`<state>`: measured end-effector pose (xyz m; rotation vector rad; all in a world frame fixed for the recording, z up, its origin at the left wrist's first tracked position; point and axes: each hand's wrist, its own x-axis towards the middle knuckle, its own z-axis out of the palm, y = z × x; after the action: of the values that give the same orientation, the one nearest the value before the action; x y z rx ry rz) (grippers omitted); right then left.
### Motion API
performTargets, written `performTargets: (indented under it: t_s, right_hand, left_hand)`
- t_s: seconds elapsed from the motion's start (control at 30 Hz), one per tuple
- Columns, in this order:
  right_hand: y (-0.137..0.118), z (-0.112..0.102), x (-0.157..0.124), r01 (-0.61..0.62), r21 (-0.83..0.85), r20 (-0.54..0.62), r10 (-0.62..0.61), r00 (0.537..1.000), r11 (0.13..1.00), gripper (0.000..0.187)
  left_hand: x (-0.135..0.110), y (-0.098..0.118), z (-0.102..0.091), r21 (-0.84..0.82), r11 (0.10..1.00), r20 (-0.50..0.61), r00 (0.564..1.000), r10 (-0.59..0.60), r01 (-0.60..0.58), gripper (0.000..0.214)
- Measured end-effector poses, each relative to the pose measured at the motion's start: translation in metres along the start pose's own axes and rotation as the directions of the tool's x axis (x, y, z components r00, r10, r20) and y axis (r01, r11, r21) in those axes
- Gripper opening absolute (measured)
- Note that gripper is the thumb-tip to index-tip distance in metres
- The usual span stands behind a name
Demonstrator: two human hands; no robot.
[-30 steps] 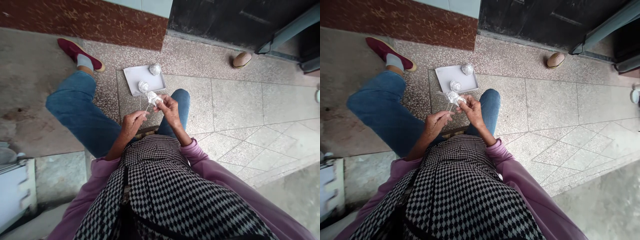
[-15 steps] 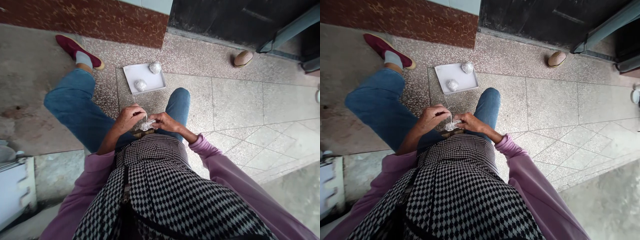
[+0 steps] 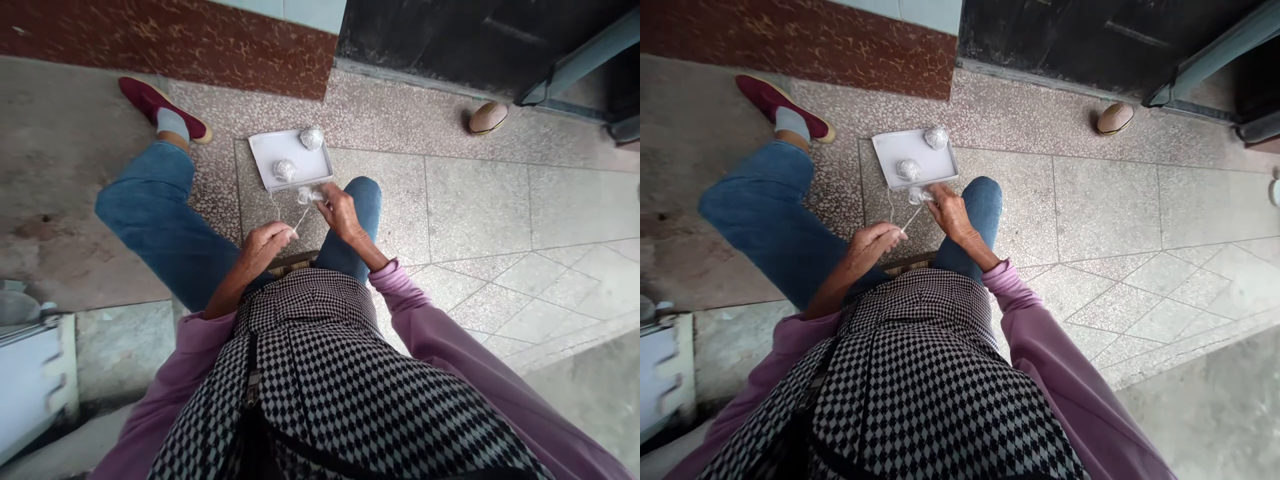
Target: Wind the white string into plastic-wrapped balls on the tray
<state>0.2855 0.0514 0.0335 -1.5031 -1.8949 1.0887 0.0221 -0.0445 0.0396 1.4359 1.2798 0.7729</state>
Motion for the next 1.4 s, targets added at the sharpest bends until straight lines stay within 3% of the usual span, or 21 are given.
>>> performTargets:
  t_s: [0.13, 0.27, 0.37, 0.5, 0.6, 0.7, 0.77, 0.9, 1.0, 1.1, 1.23, 1.4]
  right_hand:
    - [0.000, 0.009, -0.041, 0.026, 0.027, 0.261, -0.032, 0.965, 0.999, 0.022]
    - [-0.020, 0.018, -0.083, -0.027, 0.236, 0.447, -0.083, 0.891, 0.971, 0.016]
    - [-0.028, 0.022, -0.088, -0.090, 0.397, 0.400, -0.084, 0.913, 0.914, 0.016]
    - [-0.025, 0.021, -0.072, -0.113, 0.459, 0.218, 0.012, 0.976, 0.881, 0.041]
    - [-0.018, 0.022, -0.052, -0.036, 0.393, 0.055, 0.016, 0.998, 0.919, 0.041]
    - [-0.006, 0.024, -0.030, 0.047, 0.269, -0.061, -0.031, 0.998, 0.962, 0.022]
    - [0.001, 0.027, -0.022, 0.037, 0.166, -0.029, -0.032, 0.999, 0.985, 0.010]
    - [0.008, 0.031, -0.033, 0.063, 0.043, 0.202, -0.070, 0.977, 0.997, 0.015]
    - [0.004, 0.030, -0.050, 0.085, 0.067, 0.318, -0.102, 0.943, 0.994, 0.016]
    - [-0.004, 0.026, -0.058, 0.033, 0.161, 0.363, -0.091, 0.927, 0.986, 0.019]
    - [-0.016, 0.020, -0.059, -0.153, 0.303, 0.389, 0.024, 0.921, 0.941, 0.020]
    - [-0.026, 0.025, -0.056, -0.297, 0.522, 0.407, 0.072, 0.910, 0.799, 0.045]
  left_hand:
    - [0.011, 0.005, -0.022, 0.049, 0.999, -0.059, 0.998, 0.006, -0.003, 0.031]
    - [0.021, 0.000, -0.018, -0.040, 0.999, 0.088, 0.996, -0.030, 0.034, 0.032]
    - [0.020, -0.012, -0.005, -0.202, 0.969, 0.203, 0.974, -0.103, 0.144, 0.040]
    - [0.014, -0.025, 0.006, -0.392, 0.903, 0.103, 0.984, -0.149, 0.177, 0.046]
    - [0.007, -0.020, 0.010, -0.296, 0.941, 0.060, 0.987, -0.150, 0.161, 0.043]
    - [0.001, -0.006, 0.012, -0.107, 0.988, 0.074, 0.992, -0.099, 0.107, 0.038]
    - [0.000, 0.002, 0.010, -0.018, 0.999, 0.073, 0.996, -0.041, 0.042, 0.035]
    - [0.009, 0.004, -0.004, 0.127, 0.991, -0.014, 0.999, 0.052, -0.050, 0.026]
    - [0.017, -0.001, -0.014, 0.125, 0.990, -0.028, 0.998, 0.063, -0.059, 0.024]
    - [0.021, -0.009, -0.016, 0.035, 0.999, -0.010, 1.000, 0.019, -0.018, 0.029]
    - [0.019, -0.019, -0.010, -0.166, 0.978, 0.046, 0.991, -0.123, 0.129, 0.040]
    - [0.016, -0.021, 0.004, -0.518, 0.808, 0.087, 0.957, -0.278, 0.281, 0.045]
